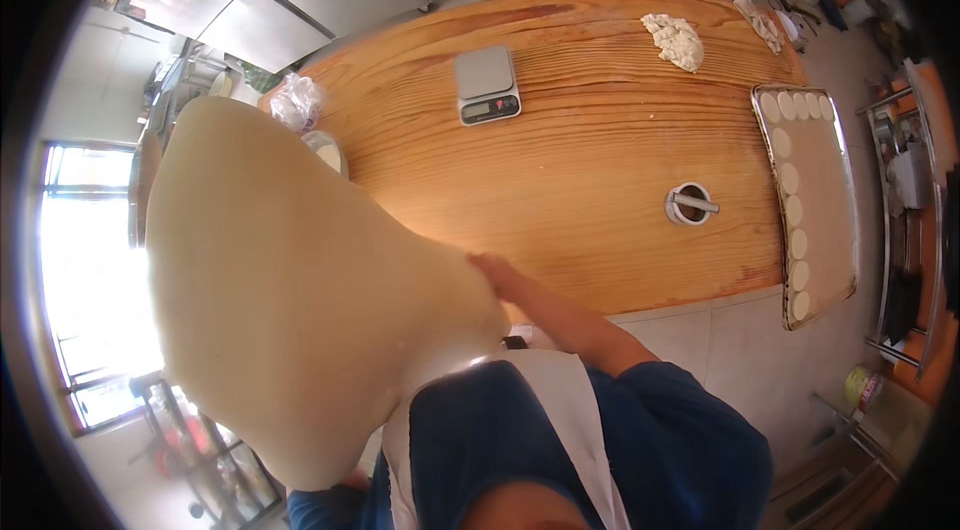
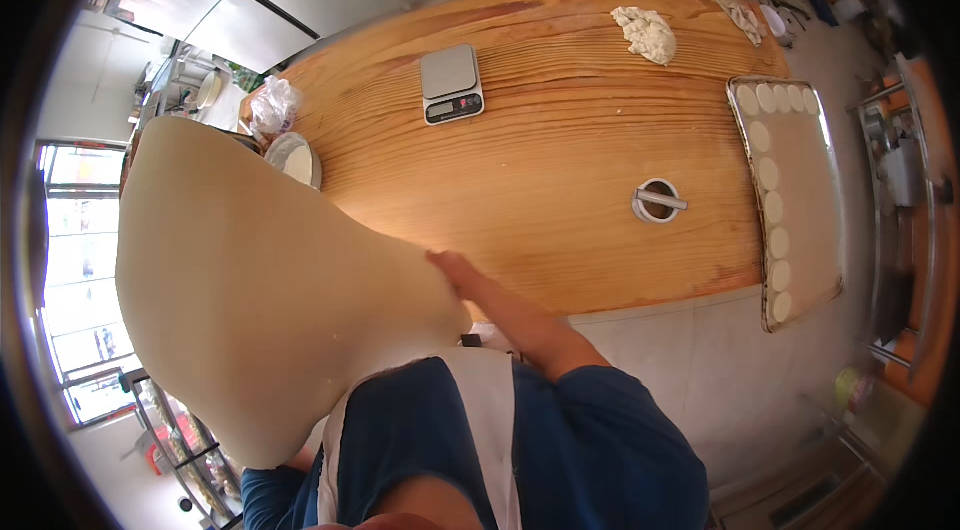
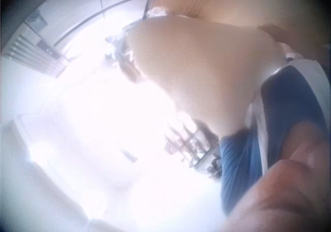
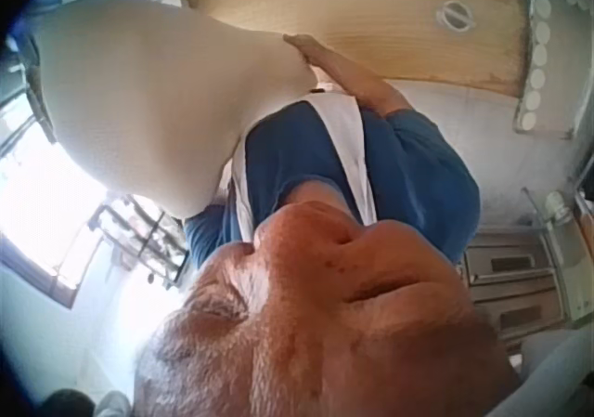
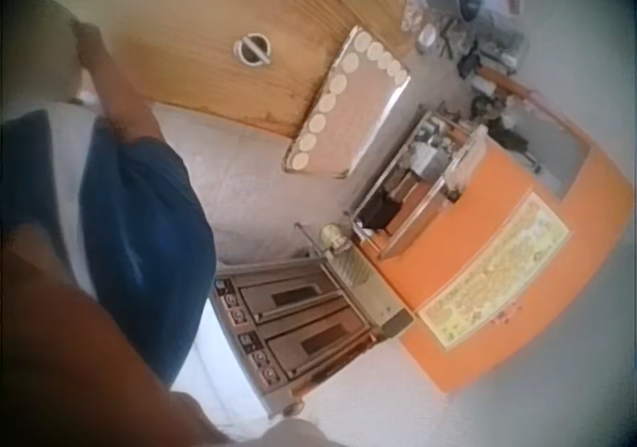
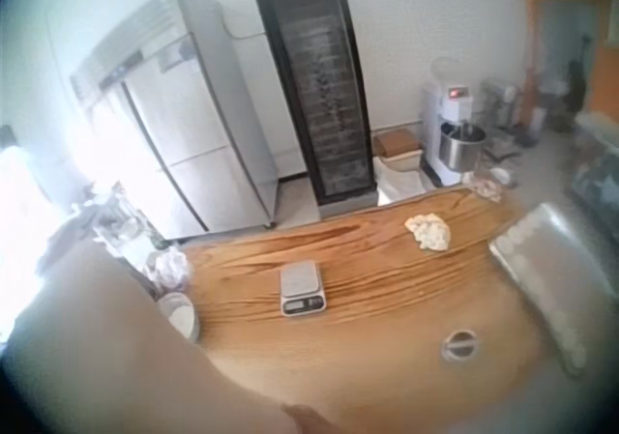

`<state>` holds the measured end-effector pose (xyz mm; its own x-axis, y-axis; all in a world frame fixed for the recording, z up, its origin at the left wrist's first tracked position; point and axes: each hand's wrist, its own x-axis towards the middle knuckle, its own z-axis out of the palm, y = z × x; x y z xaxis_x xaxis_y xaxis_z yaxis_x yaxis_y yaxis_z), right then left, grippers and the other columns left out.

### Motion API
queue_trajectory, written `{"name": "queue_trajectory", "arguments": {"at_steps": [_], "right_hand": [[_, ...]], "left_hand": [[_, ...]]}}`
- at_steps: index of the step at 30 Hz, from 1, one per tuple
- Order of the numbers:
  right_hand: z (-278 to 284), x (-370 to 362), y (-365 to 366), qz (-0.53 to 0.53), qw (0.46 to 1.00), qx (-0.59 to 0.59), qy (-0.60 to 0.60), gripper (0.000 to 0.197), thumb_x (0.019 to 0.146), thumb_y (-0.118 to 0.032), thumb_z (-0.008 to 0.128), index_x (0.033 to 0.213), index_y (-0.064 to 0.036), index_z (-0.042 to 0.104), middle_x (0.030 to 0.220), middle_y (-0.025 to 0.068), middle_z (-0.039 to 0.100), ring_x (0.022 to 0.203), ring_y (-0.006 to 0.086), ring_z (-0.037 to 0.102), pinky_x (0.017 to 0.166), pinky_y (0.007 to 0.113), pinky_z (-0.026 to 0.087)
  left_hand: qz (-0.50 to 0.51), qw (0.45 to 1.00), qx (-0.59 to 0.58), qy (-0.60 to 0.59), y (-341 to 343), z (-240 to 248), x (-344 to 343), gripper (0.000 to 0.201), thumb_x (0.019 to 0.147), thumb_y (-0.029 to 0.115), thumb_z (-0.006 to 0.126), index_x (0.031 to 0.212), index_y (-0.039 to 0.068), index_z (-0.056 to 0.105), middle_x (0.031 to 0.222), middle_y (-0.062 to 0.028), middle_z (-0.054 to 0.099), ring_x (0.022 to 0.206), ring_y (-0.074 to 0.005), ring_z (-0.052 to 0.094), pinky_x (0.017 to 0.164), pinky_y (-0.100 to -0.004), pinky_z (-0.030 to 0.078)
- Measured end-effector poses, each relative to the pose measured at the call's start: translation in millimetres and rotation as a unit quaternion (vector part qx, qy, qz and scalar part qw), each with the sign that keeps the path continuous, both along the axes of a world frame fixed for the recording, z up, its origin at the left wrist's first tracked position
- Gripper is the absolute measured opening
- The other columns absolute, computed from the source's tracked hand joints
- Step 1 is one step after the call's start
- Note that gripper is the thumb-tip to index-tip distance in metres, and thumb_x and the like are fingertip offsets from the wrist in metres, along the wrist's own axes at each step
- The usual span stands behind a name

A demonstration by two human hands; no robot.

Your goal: The person uses a circular metal cutter to stamp out circles of dough from a rolled sheet, placing each piece onto a scale to check its weight and then setting it aside on the table.

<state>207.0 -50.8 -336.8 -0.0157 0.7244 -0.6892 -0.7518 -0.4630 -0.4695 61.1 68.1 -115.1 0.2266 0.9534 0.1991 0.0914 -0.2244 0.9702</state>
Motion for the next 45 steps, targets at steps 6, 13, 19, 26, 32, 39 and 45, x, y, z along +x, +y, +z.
{"name": "queue_trajectory", "arguments": {"at_steps": [6, 13, 19, 26, 32, 39, 45], "right_hand": [[19.9, 124.6, -82.2, -0.278, 0.925, 0.045, -0.254, 0.048, 0.069, -0.011, 0.066, 0.107, 0.0017, 0.039, 0.106, 0.0115, 0.047, 0.094, 0.0171, 0.048, 0.076, 0.029, 0.043], [-30.3, 192.5, -164.5, -0.172, 0.713, -0.099, -0.673, 0.047, 0.073, -0.022, 0.062, 0.106, 0.0036, 0.038, 0.095, 0.0127, 0.053, 0.083, 0.0197, 0.054, 0.073, 0.029, 0.044], [-51.0, 155.8, -186.8, -0.011, 0.746, -0.27, -0.609, 0.054, 0.069, -0.035, 0.064, 0.1, 0.0047, 0.044, 0.079, 0.0154, 0.057, 0.073, 0.0242, 0.057, 0.066, 0.033, 0.045], [-47.3, 150.5, -174.7, -0.054, 0.738, -0.243, -0.627, 0.037, 0.066, -0.032, 0.067, 0.077, 0.0006, 0.053, 0.072, 0.0126, 0.058, 0.063, 0.0224, 0.056, 0.057, 0.031, 0.043], [5.4, 178.1, -176.2, -0.034, 0.75, -0.211, -0.626, 0.03, 0.066, -0.02, 0.067, 0.084, -0.0012, 0.051, 0.071, 0.0133, 0.057, 0.069, 0.0303, 0.056, 0.062, 0.037, 0.044], [-28.7, 123.4, -92.4, 0.093, 0.561, -0.113, -0.815, 0.055, 0.068, -0.017, 0.065, 0.114, -0.0012, 0.041, 0.118, 0.0174, 0.042, 0.112, 0.029, 0.038, 0.092, 0.036, 0.033], [-56.7, -19.4, 84.8, 0.13, 0.562, 0.115, -0.809, 0.079, 0.064, -0.038, 0.067, 0.124, 0.0004, 0.032, 0.131, 0.024, 0.023, 0.125, 0.0371, 0.015, 0.101, 0.049, 0.01]], "left_hand": [[0.027, 0.972, -0.194, -0.129, 38.9, -68.8, -45.6, 0.056, 0.079, 0.039, 0.048, 0.12, 0.002, 0.039, 0.116, -0.0108, 0.046, 0.107, -0.0225, 0.043, 0.089, -0.0336, 0.036], [-0.055, 0.883, -0.394, -0.251, 64.8, -184.1, -86.3, 0.059, 0.079, 0.045, 0.047, 0.119, 0.002, 0.04, 0.115, -0.0107, 0.047, 0.106, -0.0227, 0.045, 0.088, -0.0343, 0.037], [0.04, 0.785, -0.557, -0.267, 32.8, -226.7, -120.2, 0.055, 0.086, 0.043, 0.037, 0.121, 0.001, 0.035, 0.118, -0.0113, 0.043, 0.108, -0.0258, 0.042, 0.088, -0.0378, 0.036], [0.036, 0.858, -0.512, -0.028, 51.0, -248.0, -119.3, 0.039, 0.08, 0.009, 0.053, 0.115, -0.003, 0.039, 0.104, -0.0144, 0.051, 0.093, -0.023, 0.052, 0.078, -0.0324, 0.045], [-0.018, 0.906, -0.42, 0.054, 38.7, -220.3, -156.9, 0.033, 0.077, 0.007, 0.056, 0.106, -0.004, 0.046, 0.091, -0.0133, 0.057, 0.08, -0.0196, 0.056, 0.069, -0.0294, 0.047], [0.03, 0.891, -0.418, 0.171, 32.4, -250.1, -138.8, 0.031, 0.073, 0.01, 0.06, 0.1, -0.003, 0.051, 0.084, -0.0082, 0.057, 0.073, -0.0142, 0.054, 0.063, -0.0272, 0.044], [0.051, 0.917, -0.32, 0.233, 21.1, -228.4, -118.6, 0.026, 0.075, 0.01, 0.058, 0.097, -0.003, 0.051, 0.083, -0.0066, 0.056, 0.075, -0.0118, 0.051, 0.066, -0.0252, 0.042]]}}
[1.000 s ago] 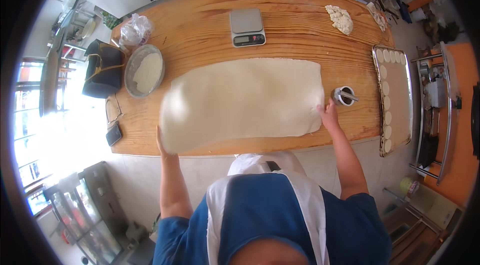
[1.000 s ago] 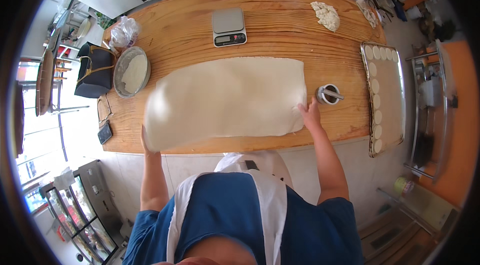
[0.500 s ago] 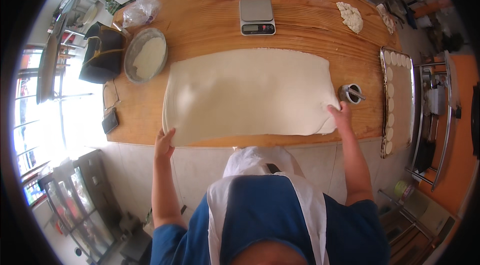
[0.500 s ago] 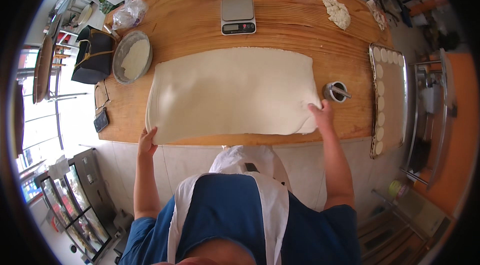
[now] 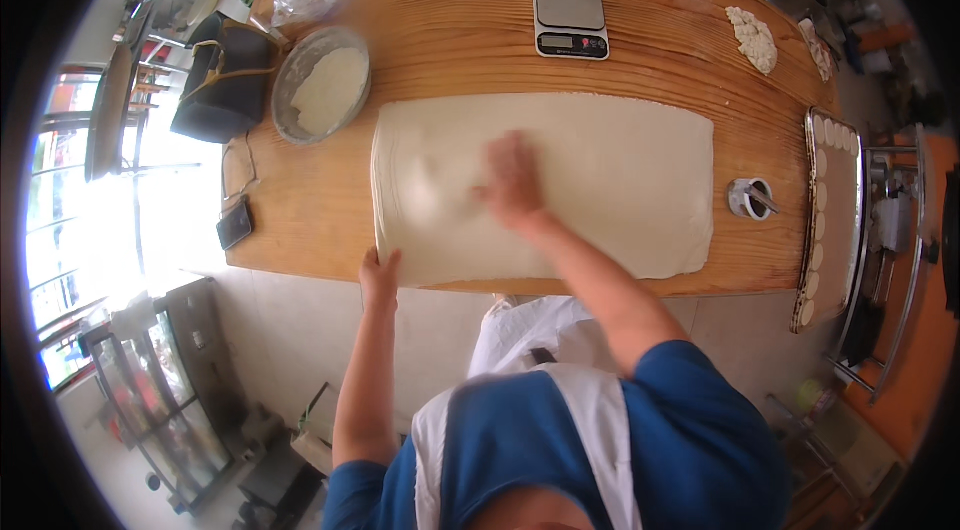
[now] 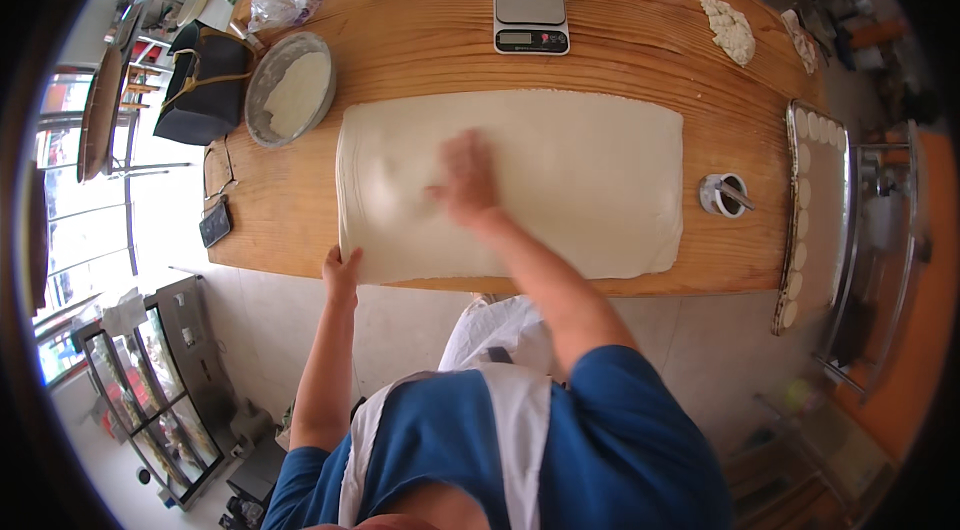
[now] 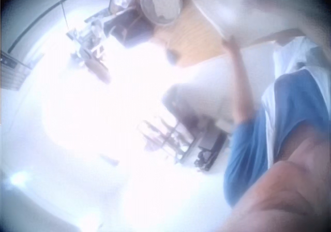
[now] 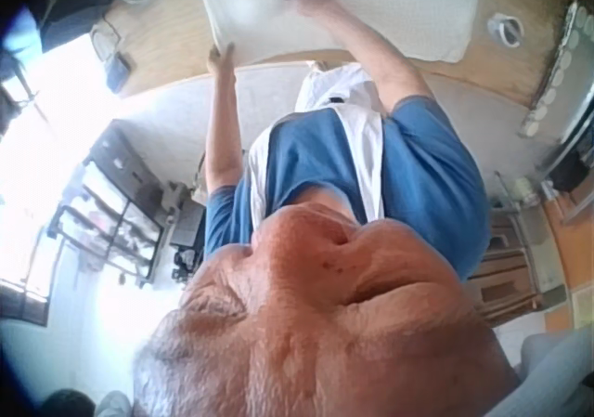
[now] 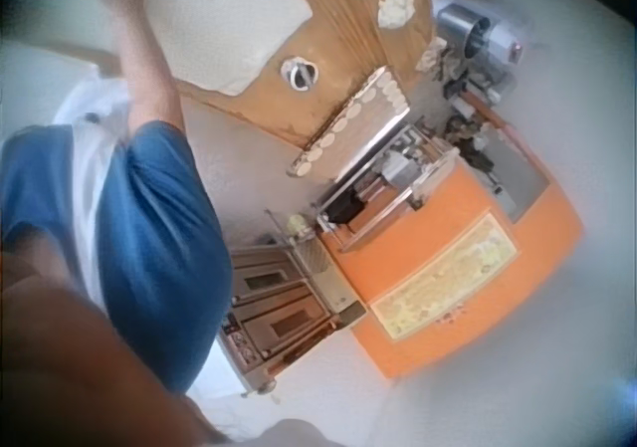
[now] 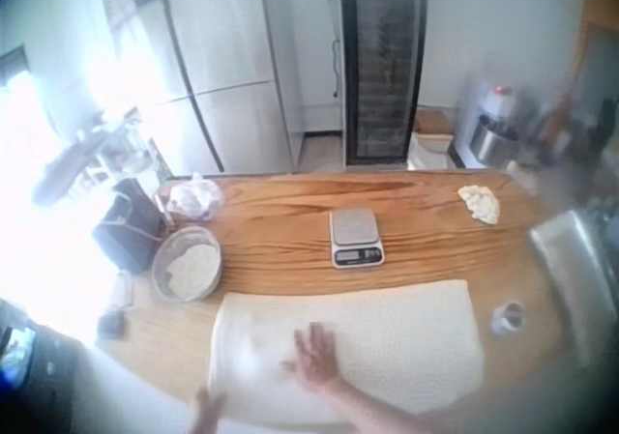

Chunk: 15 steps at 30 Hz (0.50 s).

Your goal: The person uses a circular metal cutter to stamp out circles of dough from a rolled sheet, placing each piece onto a scale to check its weight and then setting it aside on the table.

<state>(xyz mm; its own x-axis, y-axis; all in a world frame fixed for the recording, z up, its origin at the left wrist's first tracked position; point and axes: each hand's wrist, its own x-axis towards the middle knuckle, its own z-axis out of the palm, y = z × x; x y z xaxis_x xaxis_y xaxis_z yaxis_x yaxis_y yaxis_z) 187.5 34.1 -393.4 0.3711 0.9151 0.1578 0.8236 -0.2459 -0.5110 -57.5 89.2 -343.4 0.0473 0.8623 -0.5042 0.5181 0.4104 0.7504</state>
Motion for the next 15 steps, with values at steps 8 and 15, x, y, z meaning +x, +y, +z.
{"name": "queue_trajectory", "arguments": {"at_steps": [8, 15], "right_hand": [[28.1, -60.5, 36.9, 0.233, 0.962, -0.143, -0.022, 0.075, 0.073, -0.054, 0.048, 0.13, -0.0111, 0.025, 0.138, 0.0105, 0.015, 0.129, 0.0238, 0.008, 0.103, 0.044, 0.004], [16.6, 104.3, -94.8, -0.078, 0.988, -0.093, -0.093, 0.066, 0.072, -0.038, 0.058, 0.125, -0.0066, 0.034, 0.132, 0.0157, 0.028, 0.125, 0.028, 0.022, 0.101, 0.045, 0.015]], "left_hand": [[-0.168, 0.926, 0.23, 0.248, -6.3, -7.5, 13.5, 0.047, 0.076, 0.014, 0.055, 0.117, -0.001, 0.038, 0.119, -0.0208, 0.038, 0.109, -0.0314, 0.039, 0.089, -0.0374, 0.033], [-0.389, 0.802, 0.323, 0.318, -10.7, -20.5, 98.2, 0.068, 0.078, 0.038, 0.049, 0.129, 0.002, 0.024, 0.134, -0.0189, 0.019, 0.127, -0.03, 0.011, 0.103, -0.0415, 0.008]]}}
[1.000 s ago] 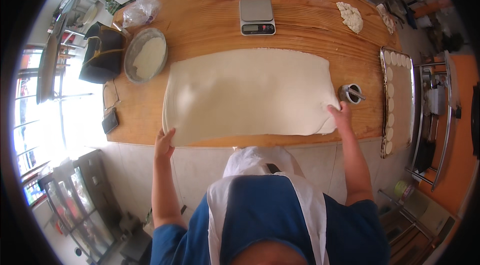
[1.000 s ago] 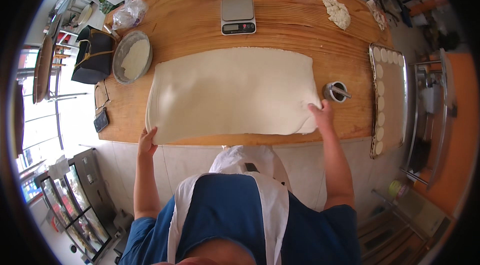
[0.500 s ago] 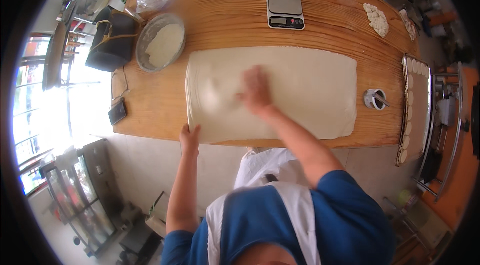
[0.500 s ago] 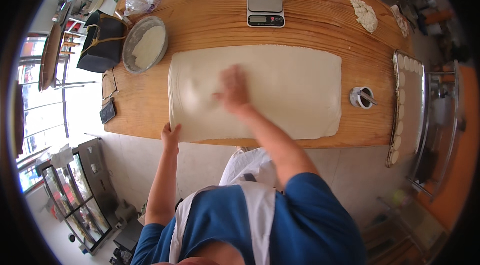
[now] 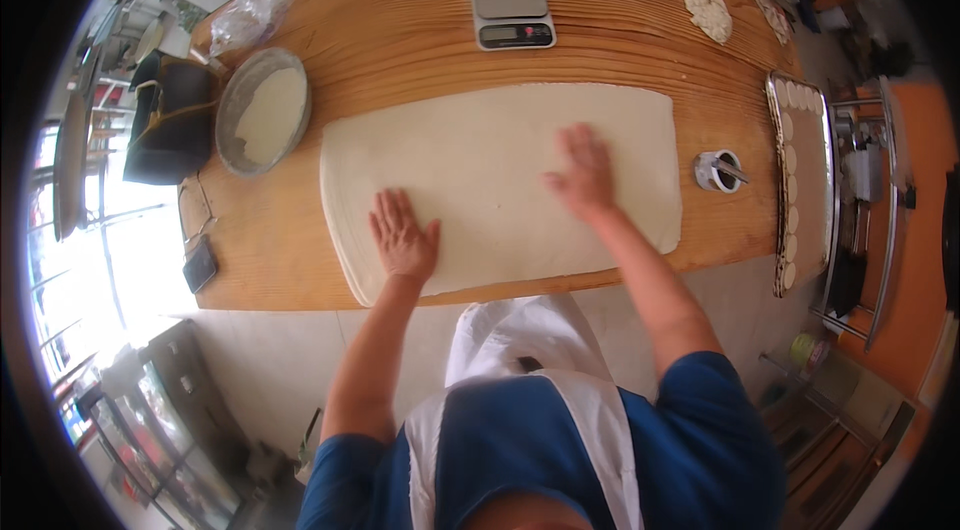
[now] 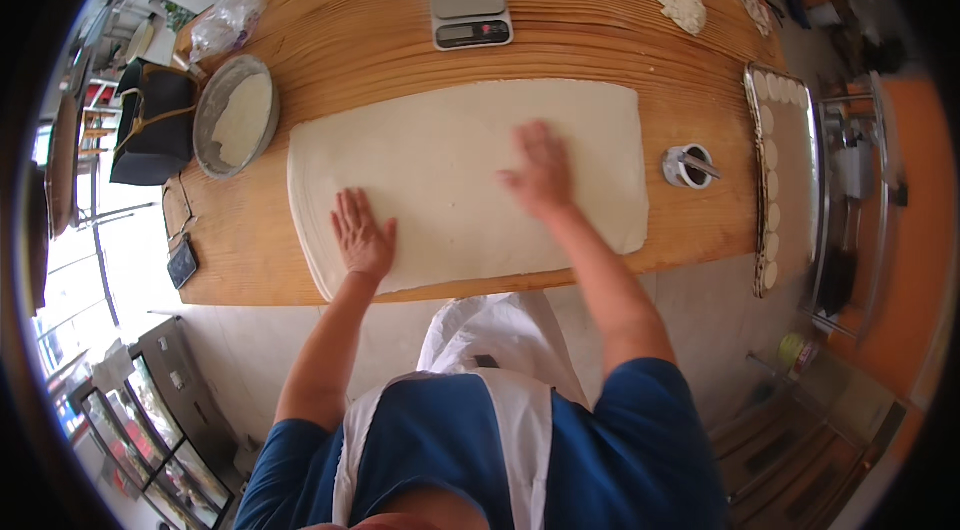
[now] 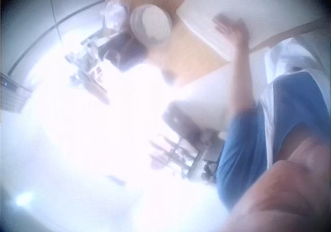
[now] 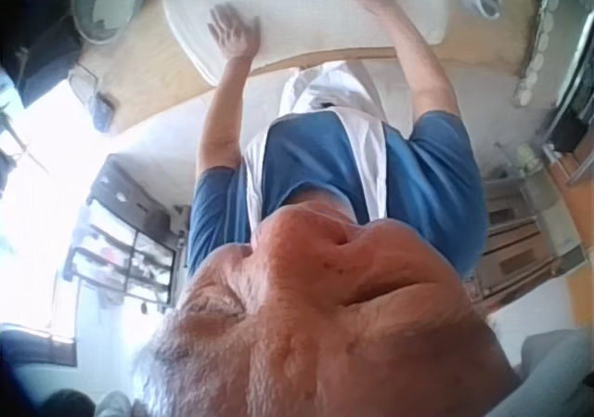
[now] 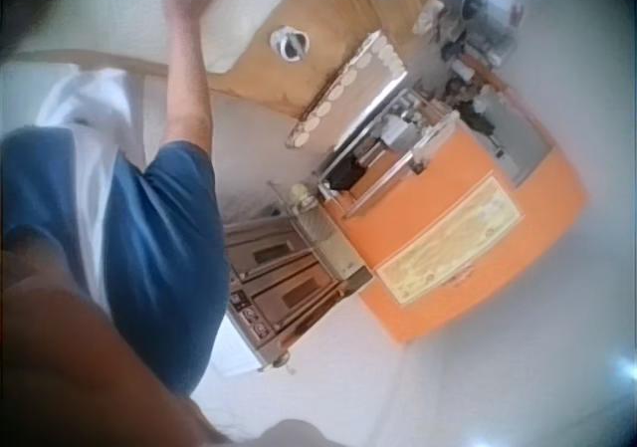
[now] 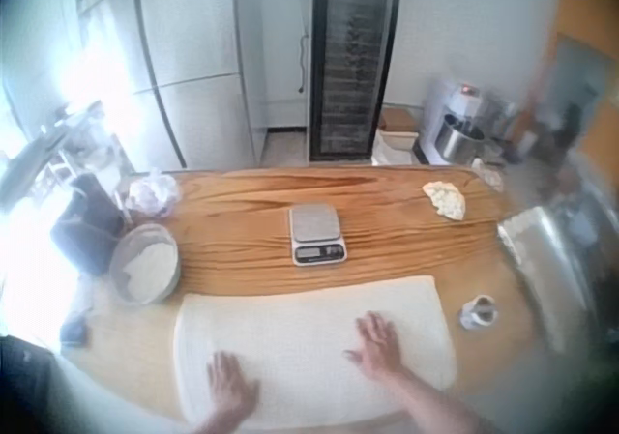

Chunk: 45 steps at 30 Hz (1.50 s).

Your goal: The person uses a circular metal cutter to stamp out circles of dough from a rolled sheet, placing each piece onto a scale to check its weight and then setting it aside on the table.

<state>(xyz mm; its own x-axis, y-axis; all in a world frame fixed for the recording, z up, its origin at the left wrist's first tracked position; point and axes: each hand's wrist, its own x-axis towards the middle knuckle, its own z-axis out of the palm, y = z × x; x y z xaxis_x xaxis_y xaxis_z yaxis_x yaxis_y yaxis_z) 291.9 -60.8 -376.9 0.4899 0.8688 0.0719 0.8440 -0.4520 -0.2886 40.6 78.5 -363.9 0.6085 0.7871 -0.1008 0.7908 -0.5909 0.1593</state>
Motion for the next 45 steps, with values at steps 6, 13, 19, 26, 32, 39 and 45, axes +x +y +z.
{"name": "queue_trajectory", "arguments": {"at_steps": [6, 13, 19, 26, 32, 39, 45], "right_hand": [[-12.6, -17.9, -25.2, -0.137, 0.989, -0.042, -0.036, 0.072, 0.073, -0.043, 0.054, 0.127, -0.0026, 0.029, 0.134, 0.0183, 0.023, 0.126, 0.0344, 0.014, 0.1, 0.049, 0.011], [24.5, -128.1, 80.5, 0.2, 0.97, -0.014, 0.136, 0.078, 0.068, -0.045, 0.06, 0.126, -0.0017, 0.029, 0.133, 0.0165, 0.024, 0.125, 0.0273, 0.018, 0.101, 0.046, 0.013], [7.5, -34.8, 95.4, 0.173, 0.981, 0.022, 0.085, 0.074, 0.068, -0.042, 0.061, 0.125, -0.0045, 0.033, 0.132, 0.0141, 0.026, 0.124, 0.0277, 0.02, 0.102, 0.04, 0.017], [-12.9, 100.9, -12.9, -0.1, 0.993, -0.027, -0.064, 0.071, 0.076, -0.044, 0.052, 0.128, -0.0036, 0.027, 0.133, 0.0187, 0.024, 0.126, 0.0288, 0.018, 0.102, 0.04, 0.013], [-11.8, -18.7, -18.8, -0.031, 0.996, -0.083, -0.03, 0.087, 0.07, -0.048, 0.056, 0.13, 0.0025, 0.017, 0.134, 0.0267, 0.012, 0.126, 0.0367, 0.009, 0.1, 0.053, 0.006], [18.6, -168.0, 95.2, 0.262, 0.951, -0.077, 0.142, 0.09, 0.067, -0.052, 0.057, 0.129, 0.0017, 0.019, 0.135, 0.0222, 0.013, 0.127, 0.033, 0.007, 0.102, 0.048, 0.008], [24.9, -155.7, 213.0, 0.248, 0.964, -0.059, 0.075, 0.085, 0.069, -0.049, 0.057, 0.13, -0.0021, 0.021, 0.136, 0.0183, 0.014, 0.128, 0.0288, 0.008, 0.103, 0.044, 0.004]], "left_hand": [[-0.191, 0.977, -0.083, -0.052, -2.5, 3.9, -14.3, 0.069, 0.074, 0.035, 0.054, 0.128, 0.001, 0.025, 0.134, -0.0187, 0.02, 0.126, -0.0322, 0.015, 0.102, -0.0438, 0.011], [-0.135, 0.991, -0.004, -0.01, 64.2, 0.1, 8.8, 0.069, 0.074, 0.034, 0.054, 0.129, 0.003, 0.025, 0.135, -0.0184, 0.02, 0.126, -0.0303, 0.014, 0.102, -0.0438, 0.011], [-0.132, 0.991, 0.013, 0.013, 82.6, 5.8, 20.8, 0.067, 0.077, 0.033, 0.051, 0.129, 0.002, 0.023, 0.134, -0.0167, 0.021, 0.126, -0.0275, 0.015, 0.103, -0.0407, 0.009], [-0.149, 0.988, 0.02, -0.023, 84.5, 5.8, 25.3, 0.066, 0.077, 0.034, 0.052, 0.128, 0.002, 0.025, 0.134, -0.0163, 0.022, 0.126, -0.0285, 0.017, 0.103, -0.0404, 0.011], [-0.143, 0.989, 0.007, -0.035, 79.4, 0.0, -39.9, 0.067, 0.076, 0.037, 0.051, 0.128, 0.004, 0.026, 0.134, -0.0168, 0.023, 0.125, -0.0308, 0.018, 0.102, -0.0426, 0.012], [-0.018, 1.0, -0.014, 0.006, 80.2, 5.5, -135.7, 0.069, 0.073, 0.035, 0.054, 0.129, 0.006, 0.025, 0.133, -0.0199, 0.019, 0.125, -0.0325, 0.015, 0.101, -0.0468, 0.012], [0.046, 0.999, 0.01, 0.028, 87.8, -3.2, -144.6, 0.066, 0.072, 0.036, 0.053, 0.127, 0.009, 0.03, 0.133, -0.0156, 0.024, 0.126, -0.0288, 0.016, 0.101, -0.0445, 0.01]]}}
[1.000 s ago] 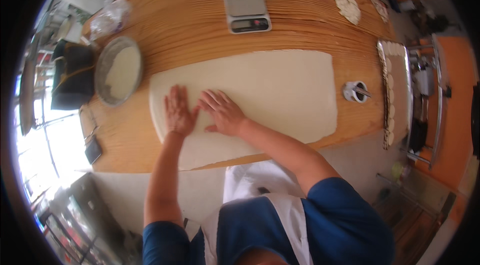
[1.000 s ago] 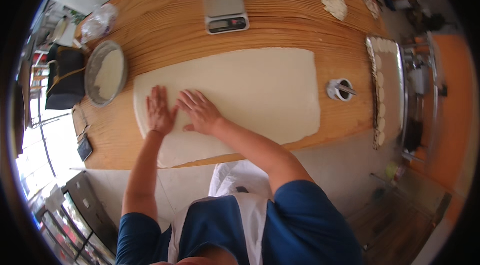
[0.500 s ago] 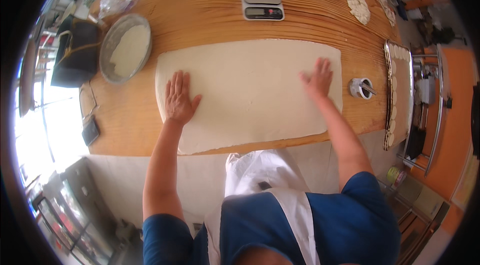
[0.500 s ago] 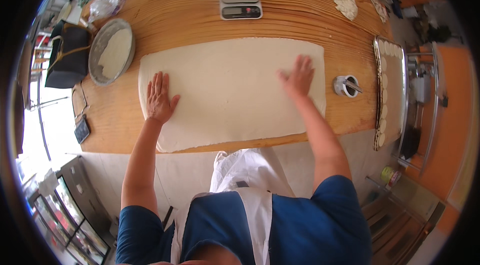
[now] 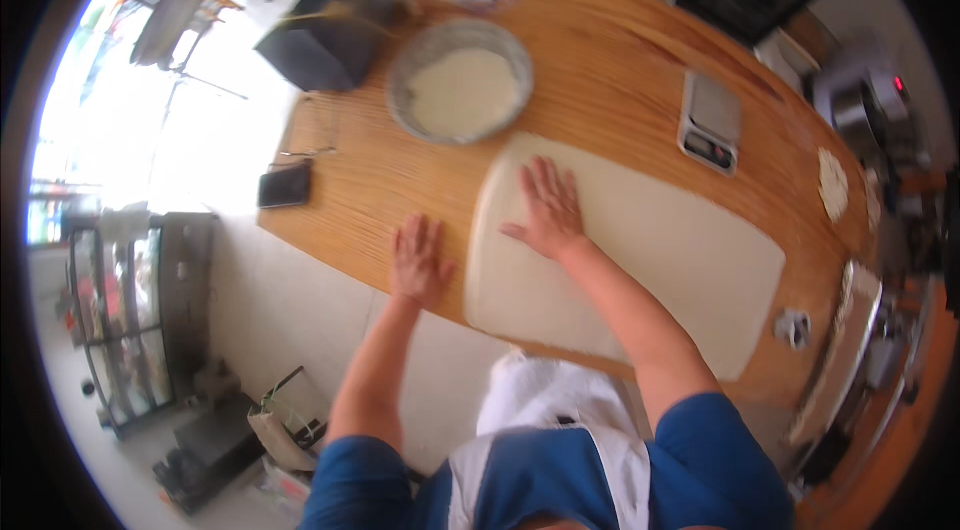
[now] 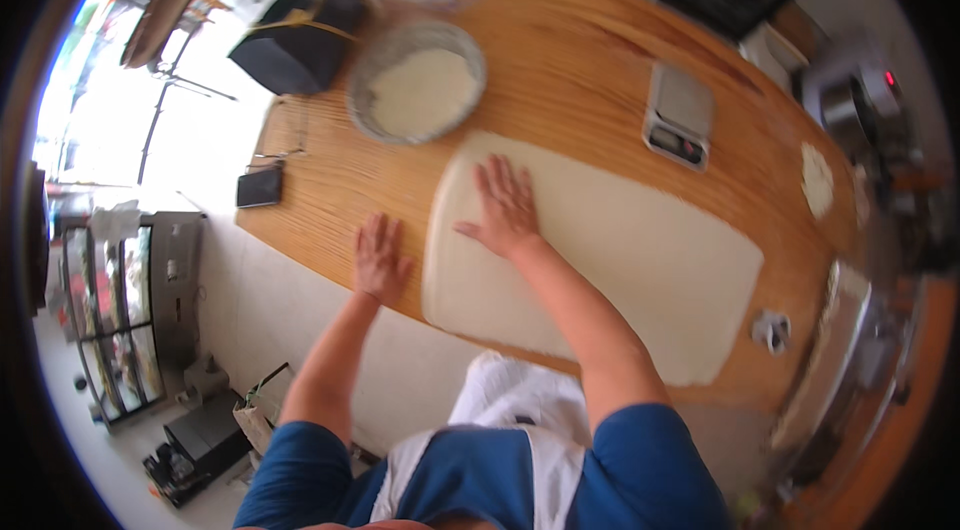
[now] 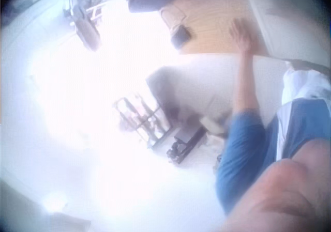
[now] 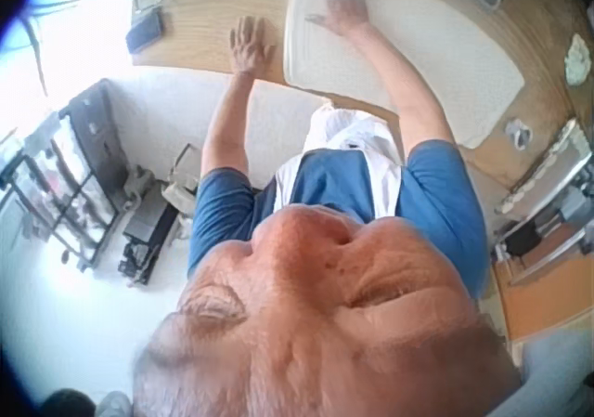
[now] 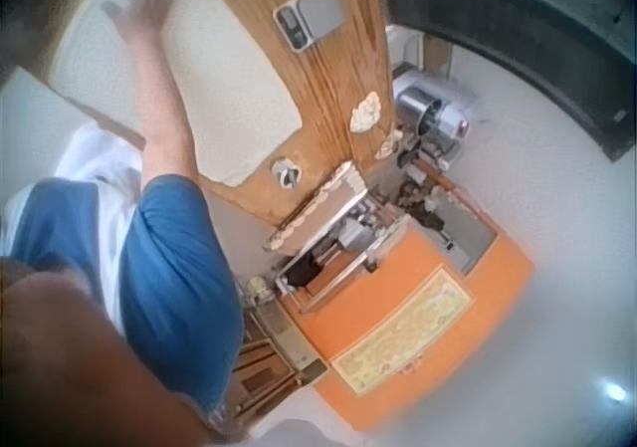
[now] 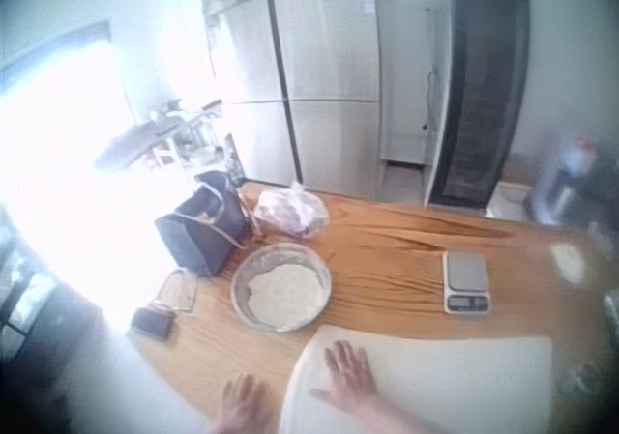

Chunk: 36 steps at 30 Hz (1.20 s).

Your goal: The person uses a circular metal cutter to stamp out circles of dough from a rolled sheet, placing each piece onto a scale to check its weight and then setting it aside on the table.

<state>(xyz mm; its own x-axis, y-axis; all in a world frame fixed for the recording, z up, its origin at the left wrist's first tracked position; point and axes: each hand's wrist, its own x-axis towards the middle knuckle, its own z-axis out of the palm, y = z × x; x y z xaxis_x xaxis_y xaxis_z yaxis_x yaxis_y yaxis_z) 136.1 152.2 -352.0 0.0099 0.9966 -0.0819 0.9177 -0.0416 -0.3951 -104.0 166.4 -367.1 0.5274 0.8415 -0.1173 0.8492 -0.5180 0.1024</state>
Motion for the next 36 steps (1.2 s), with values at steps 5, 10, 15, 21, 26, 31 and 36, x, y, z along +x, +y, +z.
{"name": "queue_trajectory", "arguments": {"at_steps": [5, 10, 15, 21, 26, 31, 36], "right_hand": [[0.7, -14.0, 8.2, 0.044, 0.997, -0.052, -0.031, 0.077, 0.068, -0.036, 0.065, 0.126, -0.0022, 0.029, 0.134, 0.0187, 0.02, 0.126, 0.0302, 0.015, 0.102, 0.046, 0.01], [50.4, -7.7, 100.6, 0.075, 0.973, 0.205, 0.081, 0.043, 0.069, -0.011, 0.057, 0.109, -0.0007, 0.047, 0.114, 0.0182, 0.044, 0.103, 0.0326, 0.044, 0.089, 0.039, 0.035], [37.8, -17.9, 173.9, 0.054, 0.983, -0.149, -0.096, 0.031, 0.067, -0.008, 0.058, 0.096, 0.0014, 0.057, 0.099, 0.0204, 0.055, 0.091, 0.0317, 0.054, 0.082, 0.035, 0.042], [0.2, 6.8, 184.0, 0.047, 0.998, 0.009, -0.038, 0.018, 0.071, -0.006, 0.053, 0.086, -0.001, 0.061, 0.084, 0.0183, 0.06, 0.076, 0.0283, 0.058, 0.064, 0.034, 0.046], [33.9, 21.9, 152.8, -0.145, 0.82, -0.011, 0.554, 0.011, 0.082, -0.014, 0.049, 0.08, -0.0046, 0.054, 0.057, 0.0001, 0.047, 0.046, 0.0074, 0.042, 0.037, 0.021, 0.03], [47.9, 64.0, 1.3, -0.053, 0.785, -0.097, 0.61, 0.018, 0.086, -0.02, 0.045, 0.075, -0.0064, 0.05, 0.058, -0.0014, 0.045, 0.048, 0.0043, 0.041, 0.04, 0.018, 0.032], [-32.5, 145.2, -170.8, -0.314, 0.923, 0.124, 0.183, 0.031, 0.072, 0.0, 0.047, 0.103, 0.0015, 0.049, 0.105, 0.0164, 0.048, 0.1, 0.0259, 0.045, 0.084, 0.033, 0.04]], "left_hand": [[-0.006, 0.994, 0.016, -0.105, -9.1, -21.7, -29.2, 0.056, 0.071, 0.028, 0.054, 0.122, 0.01, 0.04, 0.126, -0.0158, 0.032, 0.119, -0.0317, 0.028, 0.098, -0.0465, 0.019], [-0.017, 0.991, -0.007, -0.131, -2.6, -4.0, -13.9, 0.051, 0.079, 0.03, 0.045, 0.124, 0.009, 0.036, 0.132, -0.0158, 0.028, 0.125, -0.0289, 0.021, 0.102, -0.0426, 0.014], [-0.006, 0.992, -0.034, -0.12, -13.8, -7.7, -19.5, 0.048, 0.083, 0.03, 0.04, 0.126, 0.01, 0.034, 0.134, -0.015, 0.025, 0.126, -0.0269, 0.018, 0.103, -0.0412, 0.011], [-0.002, 0.991, -0.036, -0.128, -7.7, -6.9, -14.1, 0.048, 0.082, 0.03, 0.041, 0.126, 0.01, 0.035, 0.133, -0.0151, 0.026, 0.126, -0.027, 0.02, 0.103, -0.0416, 0.011], [-0.012, 0.99, -0.014, -0.143, -3.8, -4.7, -11.6, 0.049, 0.08, 0.027, 0.044, 0.125, 0.009, 0.036, 0.132, -0.016, 0.028, 0.125, -0.0276, 0.021, 0.103, -0.0416, 0.013], [-0.011, 0.989, -0.012, -0.146, -11.9, -2.1, -17.5, 0.049, 0.079, 0.025, 0.046, 0.124, 0.007, 0.036, 0.13, -0.0171, 0.03, 0.124, -0.0284, 0.022, 0.102, -0.0419, 0.014], [0.0, 0.992, -0.008, -0.124, -8.8, 0.1, -9.9, 0.051, 0.077, 0.026, 0.048, 0.124, 0.009, 0.037, 0.131, -0.0154, 0.03, 0.125, -0.0272, 0.022, 0.102, -0.0415, 0.013]]}}
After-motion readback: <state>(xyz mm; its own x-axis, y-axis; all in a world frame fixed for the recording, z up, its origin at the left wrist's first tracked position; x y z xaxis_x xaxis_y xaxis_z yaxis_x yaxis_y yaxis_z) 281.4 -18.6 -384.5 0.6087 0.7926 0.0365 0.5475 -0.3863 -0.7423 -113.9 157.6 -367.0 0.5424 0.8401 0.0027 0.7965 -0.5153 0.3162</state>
